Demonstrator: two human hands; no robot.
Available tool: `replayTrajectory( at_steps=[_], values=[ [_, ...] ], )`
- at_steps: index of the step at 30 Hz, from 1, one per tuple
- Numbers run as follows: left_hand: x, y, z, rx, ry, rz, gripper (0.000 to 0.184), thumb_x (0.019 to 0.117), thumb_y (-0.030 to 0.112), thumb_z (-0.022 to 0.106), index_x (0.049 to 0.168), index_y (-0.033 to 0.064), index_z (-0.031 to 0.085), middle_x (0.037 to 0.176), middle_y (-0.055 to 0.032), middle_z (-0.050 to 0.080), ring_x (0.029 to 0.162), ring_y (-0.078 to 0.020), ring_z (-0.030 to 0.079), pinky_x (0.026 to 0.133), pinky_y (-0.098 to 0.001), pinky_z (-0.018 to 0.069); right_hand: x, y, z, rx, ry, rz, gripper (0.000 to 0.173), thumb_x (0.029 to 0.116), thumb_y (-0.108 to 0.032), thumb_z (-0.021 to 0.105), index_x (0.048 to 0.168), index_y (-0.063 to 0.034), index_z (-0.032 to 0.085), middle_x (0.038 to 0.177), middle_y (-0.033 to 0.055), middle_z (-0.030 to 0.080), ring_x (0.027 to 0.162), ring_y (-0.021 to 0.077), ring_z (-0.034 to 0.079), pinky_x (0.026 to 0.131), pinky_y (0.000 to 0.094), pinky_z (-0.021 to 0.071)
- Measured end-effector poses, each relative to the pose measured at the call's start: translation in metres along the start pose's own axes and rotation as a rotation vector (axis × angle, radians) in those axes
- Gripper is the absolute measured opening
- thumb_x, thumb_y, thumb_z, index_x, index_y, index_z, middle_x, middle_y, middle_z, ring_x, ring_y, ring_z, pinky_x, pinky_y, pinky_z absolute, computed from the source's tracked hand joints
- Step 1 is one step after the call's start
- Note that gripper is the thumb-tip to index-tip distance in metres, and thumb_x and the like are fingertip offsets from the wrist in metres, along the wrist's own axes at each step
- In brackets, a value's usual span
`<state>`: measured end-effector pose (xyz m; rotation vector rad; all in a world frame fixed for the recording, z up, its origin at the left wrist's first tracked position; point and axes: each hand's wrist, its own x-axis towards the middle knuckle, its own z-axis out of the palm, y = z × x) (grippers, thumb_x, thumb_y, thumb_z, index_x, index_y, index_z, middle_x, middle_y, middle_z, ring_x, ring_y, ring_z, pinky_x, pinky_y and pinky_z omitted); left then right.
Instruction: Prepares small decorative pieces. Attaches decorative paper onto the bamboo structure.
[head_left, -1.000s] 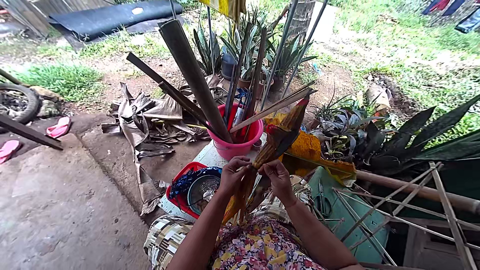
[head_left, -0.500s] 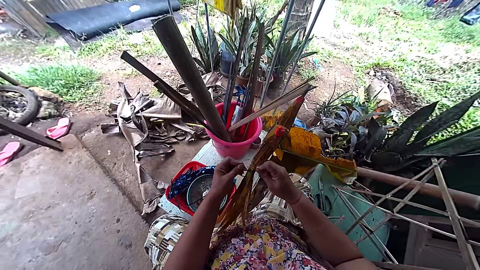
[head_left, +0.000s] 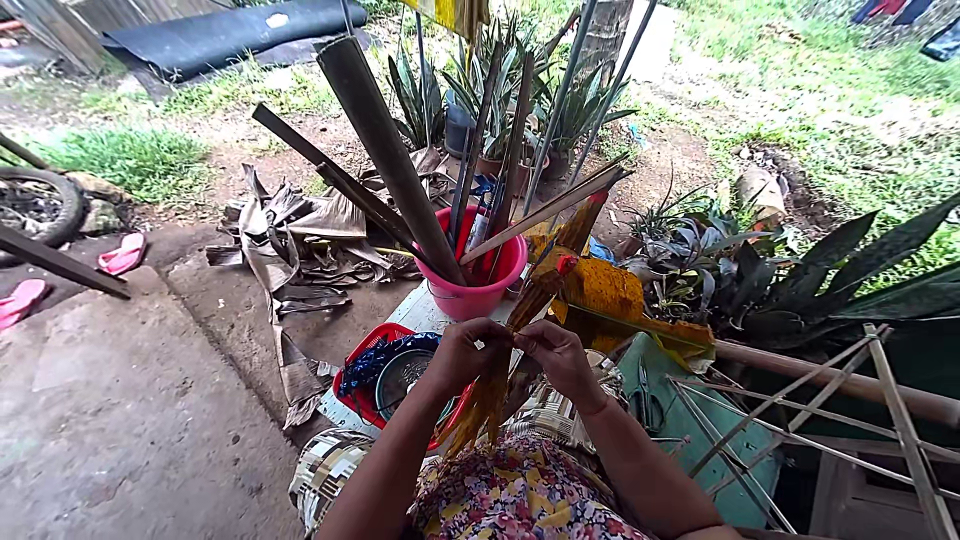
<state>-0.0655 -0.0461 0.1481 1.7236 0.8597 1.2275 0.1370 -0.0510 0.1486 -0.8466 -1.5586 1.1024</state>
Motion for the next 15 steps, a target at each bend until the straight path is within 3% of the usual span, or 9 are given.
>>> replayTrajectory(
  at_steps=[5, 10, 11, 13, 15],
  values=[
    [-0.004, -0.002, 0.012, 0.141, 0.074, 0.047, 0.009, 0.0918, 0.004, 0.07, 0.098, 0.0016, 0.064, 0.086, -0.0027, 0.073, 0.08, -0.0086, 0.072, 0.08, -0.0293, 0.061, -0.008, -0.008, 0.015, -0.125, 0.158, 0.071, 0.012, 0.0931, -0.012, 0.074, 0.098, -0.0018, 0.078, 0.099, 0.0079, 0.07, 0.087, 0.012, 0.069, 0.08, 0.0248, 0.0613],
    [-0.008, -0.01, 0.019, 0.216, 0.052, 0.065, 0.01, 0.0944, 0.008, 0.065, 0.094, 0.0015, 0.073, 0.088, -0.0039, 0.074, 0.082, -0.0068, 0.07, 0.081, -0.0257, 0.0586, -0.01, -0.013, 0.016, -0.054, 0.156, 0.241, 0.015, 0.0982, -0.01, 0.068, 0.104, 0.0026, 0.072, 0.097, 0.0108, 0.073, 0.074, 0.0152, 0.073, 0.07, 0.0292, 0.0653],
    [-0.008, -0.01, 0.019, 0.224, 0.027, 0.053, 0.011, 0.0945, 0.009, 0.065, 0.094, 0.0017, 0.074, 0.089, -0.0041, 0.074, 0.083, -0.0067, 0.07, 0.082, -0.0256, 0.0582, -0.01, -0.015, 0.015, -0.051, 0.144, 0.287, 0.015, 0.0996, -0.012, 0.066, 0.104, 0.0015, 0.07, 0.095, 0.0096, 0.072, 0.066, 0.0134, 0.07, 0.063, 0.0275, 0.0635],
    [-0.004, -0.005, 0.017, 0.231, -0.026, 0.008, 0.012, 0.0951, 0.011, 0.066, 0.097, 0.0027, 0.075, 0.091, -0.0039, 0.075, 0.085, -0.0054, 0.07, 0.084, -0.0254, 0.0577, -0.009, -0.016, 0.011, -0.045, 0.105, 0.349, 0.015, 0.102, -0.015, 0.063, 0.104, -0.0009, 0.066, 0.088, 0.006, 0.066, 0.05, 0.0075, 0.054, 0.047, 0.0217, 0.0505],
    [0.0, -0.002, 0.014, 0.18, -0.083, -0.063, 0.012, 0.0949, 0.013, 0.069, 0.098, 0.0041, 0.077, 0.092, -0.0023, 0.076, 0.086, -0.0035, 0.071, 0.084, -0.0254, 0.0583, -0.01, -0.013, 0.006, -0.04, 0.061, 0.376, 0.015, 0.1026, -0.017, 0.061, 0.106, -0.003, 0.065, 0.083, 0.0026, 0.062, 0.048, 0.0043, 0.043, 0.044, 0.0201, 0.038]
  ],
)
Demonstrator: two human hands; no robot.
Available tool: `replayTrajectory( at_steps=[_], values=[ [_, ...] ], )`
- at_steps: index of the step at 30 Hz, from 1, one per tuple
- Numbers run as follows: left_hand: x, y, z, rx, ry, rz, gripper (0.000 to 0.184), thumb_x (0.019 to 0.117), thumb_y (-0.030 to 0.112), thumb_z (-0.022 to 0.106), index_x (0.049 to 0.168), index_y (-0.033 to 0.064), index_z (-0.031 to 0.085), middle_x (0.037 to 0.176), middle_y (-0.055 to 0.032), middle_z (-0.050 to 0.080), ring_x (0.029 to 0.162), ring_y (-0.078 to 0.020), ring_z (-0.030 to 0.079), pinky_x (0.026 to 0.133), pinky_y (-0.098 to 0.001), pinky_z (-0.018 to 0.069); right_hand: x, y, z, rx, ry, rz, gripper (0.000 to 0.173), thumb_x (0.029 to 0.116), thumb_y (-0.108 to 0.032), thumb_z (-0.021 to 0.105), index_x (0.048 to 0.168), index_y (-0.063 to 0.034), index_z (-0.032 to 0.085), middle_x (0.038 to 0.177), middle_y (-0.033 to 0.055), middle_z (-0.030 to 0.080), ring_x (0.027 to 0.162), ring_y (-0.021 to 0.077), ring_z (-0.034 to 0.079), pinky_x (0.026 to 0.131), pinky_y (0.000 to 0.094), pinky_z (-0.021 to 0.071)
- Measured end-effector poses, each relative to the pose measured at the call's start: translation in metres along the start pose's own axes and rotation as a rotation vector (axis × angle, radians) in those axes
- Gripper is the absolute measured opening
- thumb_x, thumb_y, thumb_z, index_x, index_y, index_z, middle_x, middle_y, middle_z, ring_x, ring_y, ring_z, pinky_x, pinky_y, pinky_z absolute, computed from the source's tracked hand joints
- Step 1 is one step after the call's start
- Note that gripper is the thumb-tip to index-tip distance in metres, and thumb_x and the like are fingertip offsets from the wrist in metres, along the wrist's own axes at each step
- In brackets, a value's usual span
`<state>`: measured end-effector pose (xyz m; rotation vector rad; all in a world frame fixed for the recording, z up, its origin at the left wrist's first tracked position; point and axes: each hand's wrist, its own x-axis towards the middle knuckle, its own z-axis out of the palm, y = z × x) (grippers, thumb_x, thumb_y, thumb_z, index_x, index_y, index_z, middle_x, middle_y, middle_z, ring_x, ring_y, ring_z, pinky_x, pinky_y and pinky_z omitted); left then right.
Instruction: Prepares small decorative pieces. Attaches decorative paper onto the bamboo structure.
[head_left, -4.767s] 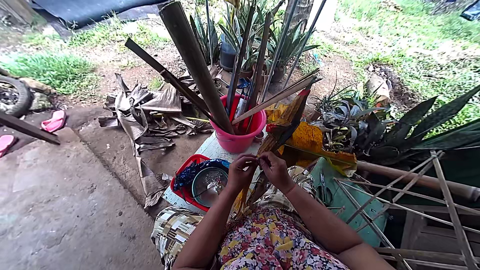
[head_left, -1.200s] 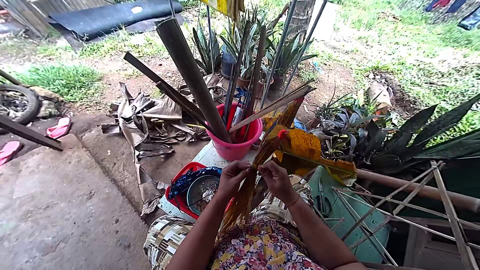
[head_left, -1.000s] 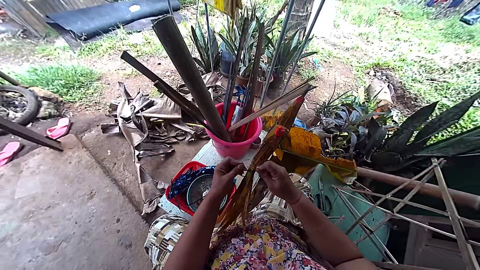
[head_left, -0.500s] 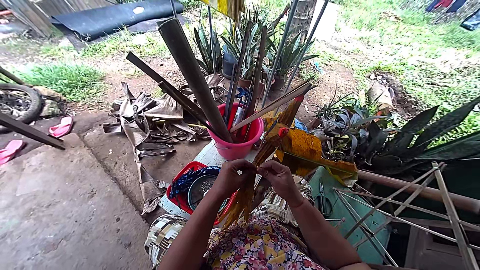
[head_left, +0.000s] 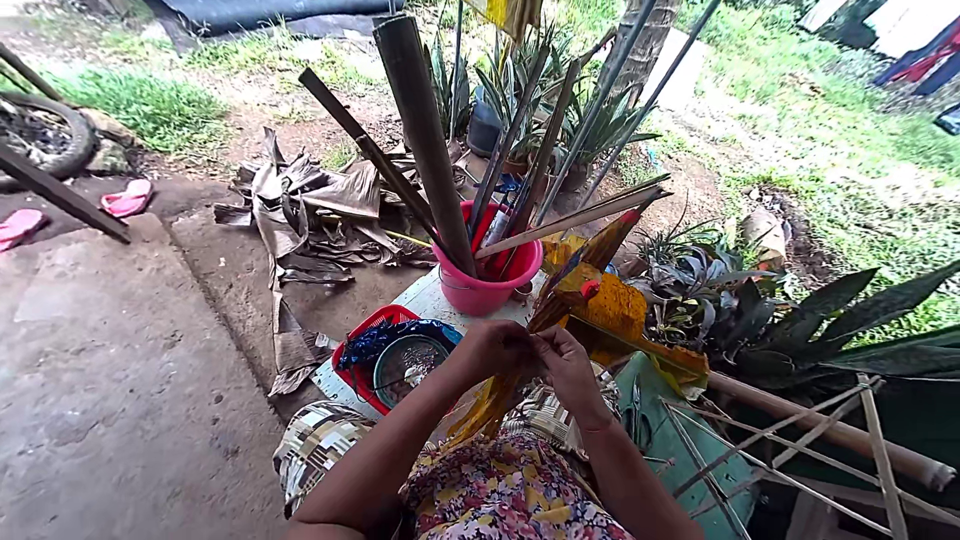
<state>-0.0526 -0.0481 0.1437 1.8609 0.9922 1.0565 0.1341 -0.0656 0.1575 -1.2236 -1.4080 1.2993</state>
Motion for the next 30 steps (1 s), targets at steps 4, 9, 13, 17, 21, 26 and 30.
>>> replayTrajectory(
  at_steps=[4, 9, 13, 17, 21, 26, 30],
  values=[
    [0.012, -0.001, -0.013, -0.22, -0.181, -0.165, 0.01, 0.094, 0.01, 0.072, 0.099, 0.0028, 0.076, 0.089, 0.0002, 0.075, 0.081, -0.0021, 0.069, 0.081, -0.0247, 0.0583, 0.005, 0.0, -0.016, -0.059, -0.069, -0.023, 0.016, 0.1022, -0.017, 0.061, 0.104, -0.0026, 0.068, 0.079, -0.0009, 0.061, 0.052, 0.0014, 0.043, 0.047, 0.0177, 0.0365],
    [0.024, 0.003, -0.026, -0.384, -0.343, -0.234, 0.004, 0.0943, 0.0, 0.068, 0.095, -0.0001, 0.072, 0.086, -0.0008, 0.073, 0.08, -0.0059, 0.07, 0.08, -0.0257, 0.0593, 0.011, -0.003, -0.032, -0.113, -0.149, -0.127, 0.013, 0.0997, -0.013, 0.064, 0.101, -0.0031, 0.072, 0.085, -0.0025, 0.068, 0.066, -0.0009, 0.055, 0.061, 0.016, 0.0463],
    [0.031, 0.011, -0.027, -0.281, -0.381, -0.206, 0.012, 0.0926, 0.001, 0.07, 0.105, -0.0005, 0.07, 0.091, -0.0029, 0.073, 0.081, -0.0048, 0.069, 0.078, -0.0251, 0.0582, 0.012, 0.001, -0.036, -0.017, -0.153, -0.163, 0.008, 0.0955, -0.009, 0.069, 0.097, -0.0024, 0.074, 0.083, -0.0023, 0.07, 0.067, -0.0009, 0.058, 0.063, 0.0158, 0.0493],
    [0.032, 0.01, -0.027, -0.286, -0.39, -0.225, 0.007, 0.0927, 0.001, 0.069, 0.1, -0.0009, 0.069, 0.088, -0.0037, 0.071, 0.077, -0.0069, 0.068, 0.075, -0.0259, 0.0577, 0.01, -0.002, -0.042, -0.131, -0.266, -0.233, 0.01, 0.0967, -0.012, 0.068, 0.096, -0.0035, 0.073, 0.089, -0.0023, 0.071, 0.077, -0.0004, 0.062, 0.071, 0.0171, 0.0524],
    [0.034, 0.013, -0.034, -0.541, -0.45, -0.413, 0.01, 0.1002, 0.002, 0.052, 0.096, 0.0, 0.061, 0.084, -0.0038, 0.067, 0.077, -0.0099, 0.066, 0.076, -0.028, 0.0569, 0.013, -0.012, -0.049, -0.519, -0.356, -0.364, 0.02, 0.0978, -0.023, 0.066, 0.092, -0.007, 0.075, 0.099, 0.0017, 0.071, 0.089, 0.0032, 0.066, 0.079, 0.0213, 0.0563],
    [0.042, 0.025, -0.035, -0.459, -0.475, -0.499, 0.006, 0.0962, 0.003, 0.067, 0.095, -0.0029, 0.064, 0.084, -0.005, 0.068, 0.076, -0.0101, 0.068, 0.075, -0.0268, 0.0583, 0.016, -0.022, -0.045, -0.882, -0.318, -0.442, 0.024, 0.0967, -0.032, 0.063, 0.09, -0.0134, 0.078, 0.098, 0.0004, 0.074, 0.094, 0.0098, 0.069, 0.082, 0.0345, 0.0575],
    [0.04, 0.027, -0.029, -0.523, -0.331, -0.601, 0.005, 0.0929, -0.003, 0.068, 0.097, -0.0041, 0.065, 0.088, -0.0077, 0.07, 0.08, -0.0124, 0.069, 0.079, -0.0284, 0.059, 0.021, -0.021, -0.044, -0.95, -0.34, -0.49, 0.025, 0.0972, -0.033, 0.062, 0.091, -0.0144, 0.077, 0.099, 0.0002, 0.074, 0.093, 0.0125, 0.07, 0.081, 0.0382, 0.0576]
  ],
)
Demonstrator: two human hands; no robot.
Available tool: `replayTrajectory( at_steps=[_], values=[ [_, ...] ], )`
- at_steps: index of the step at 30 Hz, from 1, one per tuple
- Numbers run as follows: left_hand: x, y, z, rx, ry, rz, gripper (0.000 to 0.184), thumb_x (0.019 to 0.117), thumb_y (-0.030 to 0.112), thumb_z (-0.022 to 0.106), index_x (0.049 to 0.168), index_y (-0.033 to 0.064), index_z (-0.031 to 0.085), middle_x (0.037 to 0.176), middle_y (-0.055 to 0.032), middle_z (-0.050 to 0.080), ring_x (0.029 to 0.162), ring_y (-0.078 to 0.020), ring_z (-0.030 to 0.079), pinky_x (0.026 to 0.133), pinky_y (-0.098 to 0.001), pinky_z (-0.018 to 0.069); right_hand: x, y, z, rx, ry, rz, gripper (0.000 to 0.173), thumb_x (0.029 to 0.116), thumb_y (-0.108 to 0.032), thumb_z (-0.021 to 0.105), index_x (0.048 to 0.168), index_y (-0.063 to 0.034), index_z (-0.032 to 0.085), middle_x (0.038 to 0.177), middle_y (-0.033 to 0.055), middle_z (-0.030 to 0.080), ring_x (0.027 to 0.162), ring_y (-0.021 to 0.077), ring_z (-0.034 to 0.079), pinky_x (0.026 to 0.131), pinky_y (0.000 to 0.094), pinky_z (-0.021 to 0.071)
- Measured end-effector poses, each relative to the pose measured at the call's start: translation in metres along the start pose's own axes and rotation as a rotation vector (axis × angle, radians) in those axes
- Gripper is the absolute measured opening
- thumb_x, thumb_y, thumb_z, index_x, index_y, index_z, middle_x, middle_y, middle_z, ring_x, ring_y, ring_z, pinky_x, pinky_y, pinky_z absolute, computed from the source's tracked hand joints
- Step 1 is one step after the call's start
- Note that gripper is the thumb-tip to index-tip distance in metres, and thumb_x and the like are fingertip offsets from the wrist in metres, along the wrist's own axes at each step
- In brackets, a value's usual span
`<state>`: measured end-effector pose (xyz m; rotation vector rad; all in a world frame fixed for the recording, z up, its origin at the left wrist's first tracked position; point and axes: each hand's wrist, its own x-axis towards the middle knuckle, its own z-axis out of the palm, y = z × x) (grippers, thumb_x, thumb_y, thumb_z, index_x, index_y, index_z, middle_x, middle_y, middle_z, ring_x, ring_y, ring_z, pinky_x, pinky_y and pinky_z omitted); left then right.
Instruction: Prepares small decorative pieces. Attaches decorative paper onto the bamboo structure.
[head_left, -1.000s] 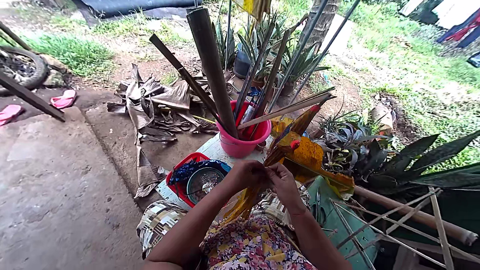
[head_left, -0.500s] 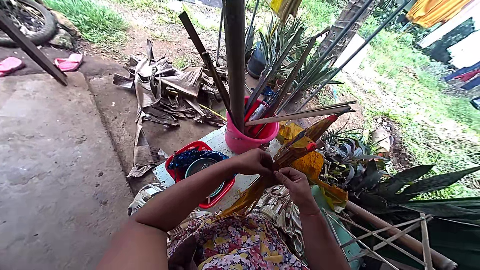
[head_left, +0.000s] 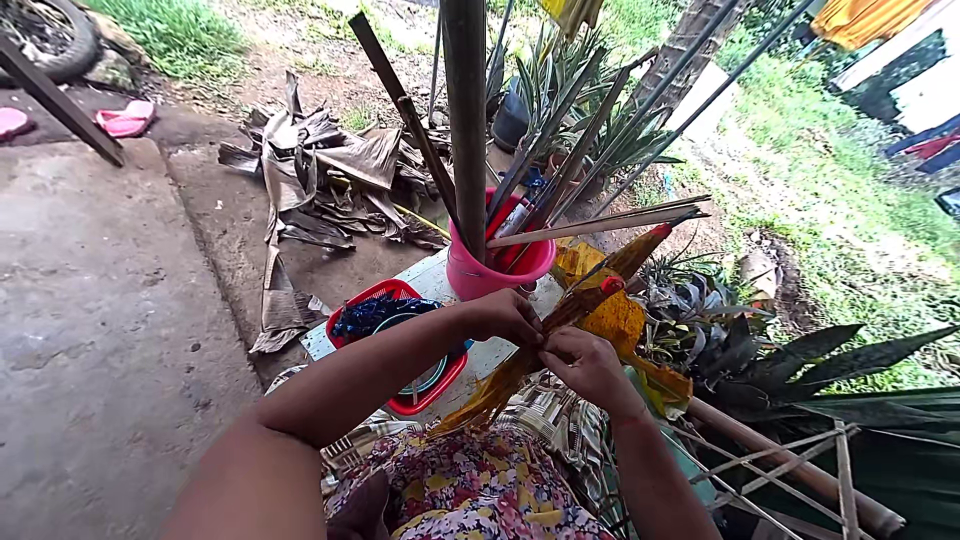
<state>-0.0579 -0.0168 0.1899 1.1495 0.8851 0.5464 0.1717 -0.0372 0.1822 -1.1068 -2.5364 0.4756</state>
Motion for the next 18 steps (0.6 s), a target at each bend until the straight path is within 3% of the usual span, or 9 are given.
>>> replayTrajectory(
  at_steps=[4, 11, 14, 18],
  values=[
    [0.002, -0.017, 0.003, -0.095, 0.101, 0.057, 0.007, 0.0894, -0.007, 0.07, 0.093, -0.0032, 0.065, 0.085, -0.007, 0.07, 0.077, -0.0124, 0.069, 0.078, -0.0287, 0.0594, 0.003, 0.003, 0.003, 0.017, -0.016, 0.0, 0.025, 0.0975, -0.034, 0.063, 0.092, -0.015, 0.078, 0.099, -0.0011, 0.074, 0.093, 0.0116, 0.069, 0.081, 0.0384, 0.0572],
    [0.004, -0.06, 0.02, 0.18, 0.368, 0.483, 0.009, 0.0917, 0.005, 0.072, 0.095, 0.0026, 0.064, 0.086, -0.0023, 0.07, 0.077, -0.0073, 0.069, 0.074, -0.0274, 0.06, 0.007, 0.01, 0.012, 0.135, 0.111, 0.073, 0.023, 0.0969, -0.034, 0.066, 0.093, -0.0136, 0.078, 0.093, -0.0017, 0.073, 0.086, 0.0064, 0.067, 0.079, 0.0303, 0.0564],
    [0.008, -0.064, 0.022, 0.024, 0.377, 0.45, 0.013, 0.0915, 0.002, 0.071, 0.096, 0.0026, 0.059, 0.085, -0.0036, 0.069, 0.076, -0.0103, 0.068, 0.075, -0.0302, 0.0588, 0.007, 0.016, 0.013, 0.152, 0.079, 0.035, 0.022, 0.0992, -0.033, 0.065, 0.099, -0.0146, 0.078, 0.098, -0.0021, 0.073, 0.092, 0.0062, 0.068, 0.085, 0.0305, 0.057],
    [0.008, -0.054, 0.02, -0.253, 0.281, 0.243, 0.019, 0.0926, -0.005, 0.068, 0.097, 0.0018, 0.05, 0.084, -0.0075, 0.068, 0.076, -0.0158, 0.07, 0.078, -0.0343, 0.0611, 0.008, 0.02, 0.012, 0.133, -0.001, 0.006, 0.023, 0.0996, -0.035, 0.065, 0.1, -0.0161, 0.078, 0.099, -0.0025, 0.073, 0.093, 0.0068, 0.068, 0.086, 0.0321, 0.0566]
  ],
)
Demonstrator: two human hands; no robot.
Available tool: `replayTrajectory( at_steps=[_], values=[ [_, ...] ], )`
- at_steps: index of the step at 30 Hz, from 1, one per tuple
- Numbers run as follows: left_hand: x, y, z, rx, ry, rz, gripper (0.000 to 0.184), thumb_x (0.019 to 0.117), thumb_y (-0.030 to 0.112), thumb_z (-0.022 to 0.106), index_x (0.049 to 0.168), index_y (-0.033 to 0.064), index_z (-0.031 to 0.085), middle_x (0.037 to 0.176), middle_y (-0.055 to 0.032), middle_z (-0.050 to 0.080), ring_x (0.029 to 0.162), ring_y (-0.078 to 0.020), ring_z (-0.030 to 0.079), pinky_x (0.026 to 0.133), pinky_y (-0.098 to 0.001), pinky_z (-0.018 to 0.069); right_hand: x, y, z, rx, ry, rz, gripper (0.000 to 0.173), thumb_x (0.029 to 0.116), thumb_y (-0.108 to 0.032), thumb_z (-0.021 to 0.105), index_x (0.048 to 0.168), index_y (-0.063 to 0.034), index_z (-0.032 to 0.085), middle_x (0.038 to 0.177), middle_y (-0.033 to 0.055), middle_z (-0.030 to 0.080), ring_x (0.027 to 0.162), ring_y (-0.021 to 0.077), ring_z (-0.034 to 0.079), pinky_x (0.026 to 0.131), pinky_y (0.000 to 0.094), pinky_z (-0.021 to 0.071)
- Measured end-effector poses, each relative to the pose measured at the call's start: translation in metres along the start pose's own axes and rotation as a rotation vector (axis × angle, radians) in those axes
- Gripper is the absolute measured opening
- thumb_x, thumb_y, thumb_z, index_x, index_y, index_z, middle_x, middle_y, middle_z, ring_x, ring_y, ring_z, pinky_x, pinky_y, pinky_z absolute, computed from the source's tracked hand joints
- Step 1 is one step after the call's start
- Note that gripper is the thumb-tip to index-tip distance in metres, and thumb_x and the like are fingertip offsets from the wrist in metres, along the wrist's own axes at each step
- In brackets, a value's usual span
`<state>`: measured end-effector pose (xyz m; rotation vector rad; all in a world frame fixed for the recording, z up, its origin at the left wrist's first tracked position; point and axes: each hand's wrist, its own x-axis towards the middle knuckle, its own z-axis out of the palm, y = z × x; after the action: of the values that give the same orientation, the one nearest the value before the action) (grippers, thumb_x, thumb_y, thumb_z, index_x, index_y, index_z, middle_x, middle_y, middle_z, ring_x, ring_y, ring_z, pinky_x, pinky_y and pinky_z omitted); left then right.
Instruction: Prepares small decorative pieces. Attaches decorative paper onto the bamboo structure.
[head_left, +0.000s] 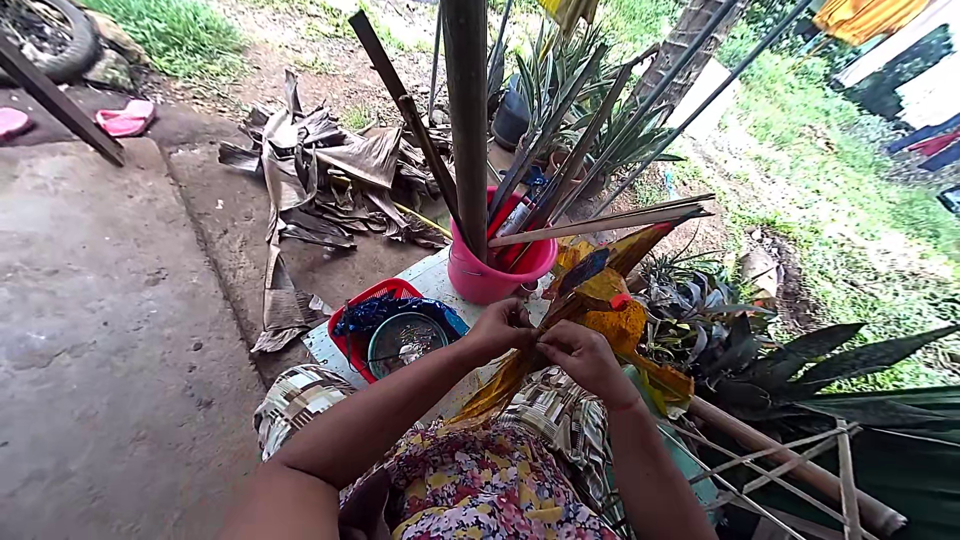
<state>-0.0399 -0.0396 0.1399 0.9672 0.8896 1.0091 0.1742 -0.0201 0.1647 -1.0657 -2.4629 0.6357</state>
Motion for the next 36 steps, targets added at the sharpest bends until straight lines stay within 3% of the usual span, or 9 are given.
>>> replayTrajectory(
  at_steps=[5, 11, 16, 23, 27, 32, 36],
  values=[
    [0.001, 0.003, 0.003, -0.065, 0.019, -0.089, 0.023, 0.0934, -0.006, 0.067, 0.097, 0.0039, 0.046, 0.084, -0.0075, 0.068, 0.077, -0.0166, 0.072, 0.077, -0.0342, 0.0617, 0.002, -0.005, -0.006, -0.081, -0.041, 0.016, 0.024, 0.0992, -0.036, 0.064, 0.098, -0.0164, 0.078, 0.097, -0.002, 0.073, 0.09, 0.009, 0.068, 0.083, 0.0354, 0.0566],
    [0.002, -0.019, 0.005, 0.032, 0.083, 0.1, 0.02, 0.0899, -0.005, 0.072, 0.094, 0.0016, 0.053, 0.087, -0.0073, 0.07, 0.077, -0.0165, 0.072, 0.077, -0.0347, 0.0619, 0.002, -0.022, 0.001, -0.26, -0.004, 0.098, 0.023, 0.0964, -0.031, 0.062, 0.094, -0.0134, 0.077, 0.091, 0.0022, 0.071, 0.086, 0.0167, 0.069, 0.077, 0.0416, 0.0564],
    [-0.003, -0.024, 0.006, 0.193, 0.073, 0.236, 0.013, 0.0942, 0.0, 0.068, 0.101, 0.0006, 0.056, 0.097, -0.0079, 0.069, 0.08, -0.0147, 0.072, 0.079, -0.0334, 0.0622, 0.003, -0.028, 0.012, -0.209, 0.057, 0.223, 0.022, 0.0926, -0.027, 0.063, 0.087, -0.0086, 0.073, 0.085, 0.0056, 0.067, 0.08, 0.0193, 0.066, 0.072, 0.0415, 0.054],
    [-0.01, -0.031, 0.011, 0.253, 0.162, 0.378, 0.011, 0.0938, 0.002, 0.068, 0.099, 0.0003, 0.058, 0.094, -0.0074, 0.07, 0.077, -0.0111, 0.071, 0.076, -0.0296, 0.0608, 0.006, -0.041, 0.026, -0.22, 0.168, 0.317, 0.019, 0.0909, -0.022, 0.064, 0.083, -0.0059, 0.07, 0.081, 0.0078, 0.066, 0.074, 0.0218, 0.065, 0.067, 0.0432, 0.0542],
    [-0.011, -0.032, 0.012, 0.228, 0.221, 0.378, 0.012, 0.0927, 0.001, 0.069, 0.095, 0.0016, 0.058, 0.092, -0.0063, 0.072, 0.075, -0.0112, 0.071, 0.075, -0.0295, 0.0613, 0.004, -0.035, 0.039, -0.143, 0.303, 0.272, 0.016, 0.0889, -0.018, 0.067, 0.082, -0.0043, 0.071, 0.077, 0.0067, 0.066, 0.068, 0.016, 0.063, 0.065, 0.0343, 0.0546],
    [-0.011, -0.039, 0.014, 0.271, 0.219, 0.43, 0.008, 0.0947, 0.002, 0.068, 0.098, 0.0003, 0.061, 0.094, -0.0062, 0.072, 0.074, -0.0086, 0.069, 0.074, -0.0268, 0.0599, 0.0, -0.037, 0.035, -0.023, 0.294, 0.362, 0.013, 0.0915, -0.017, 0.069, 0.088, -0.0052, 0.073, 0.08, 0.0053, 0.07, 0.073, 0.0116, 0.066, 0.071, 0.0304, 0.0556],
    [-0.012, -0.047, 0.022, 0.293, 0.305, 0.521, 0.006, 0.0941, 0.003, 0.068, 0.098, 0.0002, 0.063, 0.091, -0.0047, 0.072, 0.074, -0.0065, 0.068, 0.073, -0.0242, 0.0581, -0.004, -0.039, 0.055, -0.017, 0.513, 0.317, 0.009, 0.0885, -0.012, 0.072, 0.088, -0.0031, 0.073, 0.08, 0.0057, 0.072, 0.072, 0.0095, 0.069, 0.069, 0.0262, 0.0581]
  ],
)
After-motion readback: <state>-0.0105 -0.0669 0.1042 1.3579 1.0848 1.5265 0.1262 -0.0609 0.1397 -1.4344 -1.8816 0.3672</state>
